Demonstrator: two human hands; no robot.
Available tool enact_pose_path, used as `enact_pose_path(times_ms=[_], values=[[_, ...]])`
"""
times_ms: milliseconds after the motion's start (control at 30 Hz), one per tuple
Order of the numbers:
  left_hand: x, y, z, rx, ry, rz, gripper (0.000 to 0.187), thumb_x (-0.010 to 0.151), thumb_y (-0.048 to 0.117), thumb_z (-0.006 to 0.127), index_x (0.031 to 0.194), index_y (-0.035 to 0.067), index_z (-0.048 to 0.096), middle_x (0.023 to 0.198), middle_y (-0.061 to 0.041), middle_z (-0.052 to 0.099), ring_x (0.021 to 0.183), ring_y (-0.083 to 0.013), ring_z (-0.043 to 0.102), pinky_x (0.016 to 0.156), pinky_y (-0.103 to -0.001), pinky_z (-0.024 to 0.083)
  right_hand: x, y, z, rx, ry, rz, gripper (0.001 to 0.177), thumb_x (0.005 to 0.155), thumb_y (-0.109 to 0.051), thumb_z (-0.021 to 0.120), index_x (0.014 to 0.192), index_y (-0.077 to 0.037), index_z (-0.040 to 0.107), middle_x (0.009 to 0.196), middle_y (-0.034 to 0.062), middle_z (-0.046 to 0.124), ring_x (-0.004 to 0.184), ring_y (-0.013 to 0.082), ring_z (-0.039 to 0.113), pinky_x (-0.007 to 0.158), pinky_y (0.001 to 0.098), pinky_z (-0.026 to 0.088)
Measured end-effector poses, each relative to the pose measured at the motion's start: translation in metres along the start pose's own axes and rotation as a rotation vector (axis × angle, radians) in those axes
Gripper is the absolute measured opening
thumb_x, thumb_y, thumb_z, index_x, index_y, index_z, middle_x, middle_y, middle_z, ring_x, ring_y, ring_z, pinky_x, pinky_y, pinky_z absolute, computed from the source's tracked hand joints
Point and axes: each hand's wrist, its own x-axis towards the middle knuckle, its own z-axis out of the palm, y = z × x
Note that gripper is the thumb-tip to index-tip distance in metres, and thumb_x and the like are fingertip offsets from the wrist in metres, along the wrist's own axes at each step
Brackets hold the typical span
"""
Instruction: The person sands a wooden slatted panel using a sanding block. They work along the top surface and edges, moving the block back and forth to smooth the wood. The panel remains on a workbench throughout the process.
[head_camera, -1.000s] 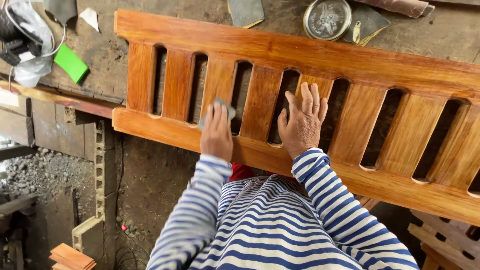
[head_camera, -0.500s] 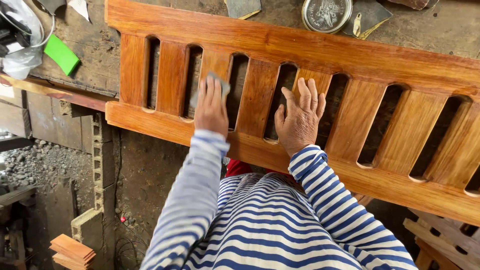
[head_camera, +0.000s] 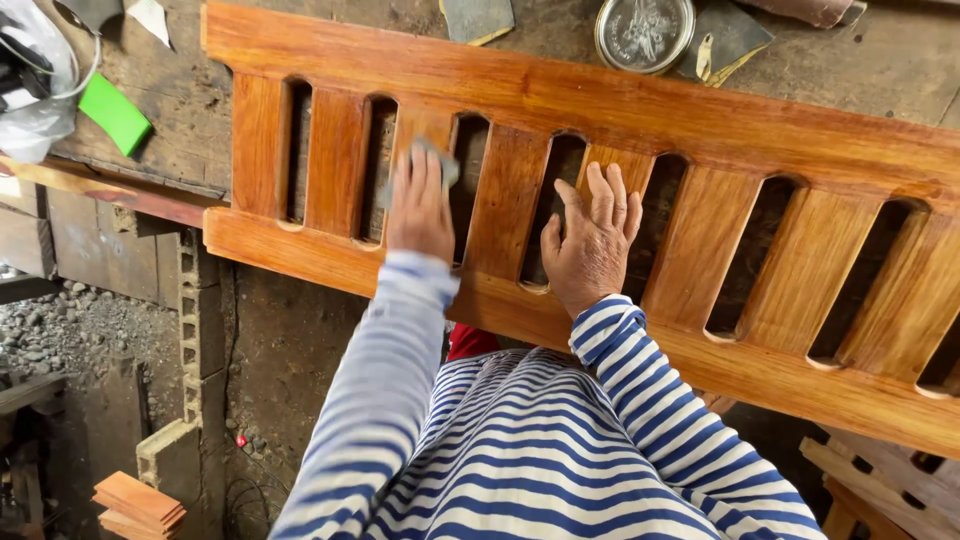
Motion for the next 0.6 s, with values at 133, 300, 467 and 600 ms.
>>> enact_pose_path(times_ms=[133,300,467,600], values=[[-0.06,0.035,-0.076,-0.048,-0.119,-0.027,0.043,0.103,0.017,0.054,0.141,-0.003,0.058,0.147,-0.025,0.055,0.14,-0.0426,0.048,0.117,-0.044,0.038,0.0,-0.001,-0.001,0.001,0.014,-0.002,0.04,0.088,-0.02,0.069,0.128,-0.017,0.067,0.148,0.0106,0.043,0.149,0.0345,0.031,0.118,0.0578,0.023],[-0.025,0.011,-0.036,-0.064,-0.049,0.094,0.042,0.105,0.021,0.05,0.139,0.001,0.061,0.145,-0.022,0.058,0.138,-0.0397,0.051,0.117,-0.042,0.039,0.003,0.004,-0.002,0.049,0.039,0.018,0.04,0.087,-0.019,0.068,0.127,-0.017,0.067,0.146,0.0093,0.045,0.147,0.0325,0.034,0.118,0.0559,0.025],[0.052,-0.01,0.017,-0.058,0.047,0.172,0.039,0.104,0.018,0.056,0.138,-0.002,0.063,0.144,-0.022,0.058,0.136,-0.0404,0.051,0.116,-0.042,0.04,0.001,0.005,0.003,0.017,0.074,0.039,0.041,0.086,-0.019,0.068,0.127,-0.017,0.068,0.144,0.0088,0.048,0.146,0.0301,0.037,0.118,0.053,0.026],[0.053,-0.015,0.014,-0.084,0.031,0.185,0.041,0.104,0.017,0.057,0.141,-0.002,0.059,0.146,-0.023,0.055,0.137,-0.042,0.049,0.113,-0.047,0.042,0.001,0.004,0.008,-0.004,0.107,0.049,0.042,0.086,-0.02,0.069,0.128,-0.017,0.067,0.144,0.0064,0.049,0.144,0.0272,0.039,0.118,0.0499,0.027]])
